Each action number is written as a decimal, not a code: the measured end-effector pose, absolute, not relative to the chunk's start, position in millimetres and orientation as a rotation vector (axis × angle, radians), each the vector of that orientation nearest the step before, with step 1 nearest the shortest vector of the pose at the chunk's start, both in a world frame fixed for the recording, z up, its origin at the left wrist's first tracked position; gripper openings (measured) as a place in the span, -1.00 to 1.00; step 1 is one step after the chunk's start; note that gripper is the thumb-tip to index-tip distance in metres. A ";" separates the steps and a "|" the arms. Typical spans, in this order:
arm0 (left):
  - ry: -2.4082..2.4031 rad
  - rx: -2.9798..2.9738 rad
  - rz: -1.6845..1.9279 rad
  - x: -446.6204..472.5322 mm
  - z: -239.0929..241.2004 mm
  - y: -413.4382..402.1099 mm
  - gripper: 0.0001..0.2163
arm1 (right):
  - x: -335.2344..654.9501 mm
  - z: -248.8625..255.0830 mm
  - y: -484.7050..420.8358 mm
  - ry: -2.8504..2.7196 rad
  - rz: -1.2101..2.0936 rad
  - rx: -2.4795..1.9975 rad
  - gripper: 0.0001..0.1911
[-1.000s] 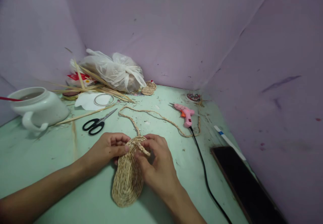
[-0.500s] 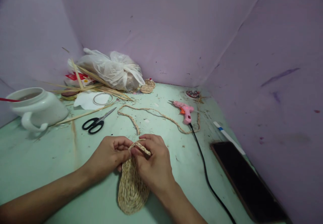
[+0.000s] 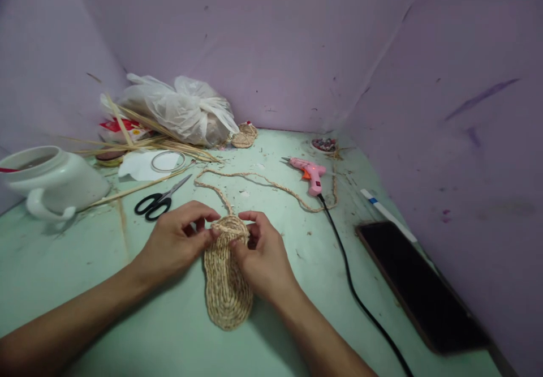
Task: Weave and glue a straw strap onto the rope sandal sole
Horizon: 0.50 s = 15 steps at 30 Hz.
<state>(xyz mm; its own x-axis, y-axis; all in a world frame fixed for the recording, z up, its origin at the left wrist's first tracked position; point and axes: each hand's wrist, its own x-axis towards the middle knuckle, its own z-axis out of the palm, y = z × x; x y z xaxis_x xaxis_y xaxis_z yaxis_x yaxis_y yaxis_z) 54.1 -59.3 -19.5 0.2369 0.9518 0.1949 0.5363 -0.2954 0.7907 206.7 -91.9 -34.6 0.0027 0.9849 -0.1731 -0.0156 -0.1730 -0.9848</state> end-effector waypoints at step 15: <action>1.389 1.641 0.826 54.3 -25.8 -51.9 -0.93 | 206.6 -36.4 -87.6 -0.818 1.513 -1.198 -0.56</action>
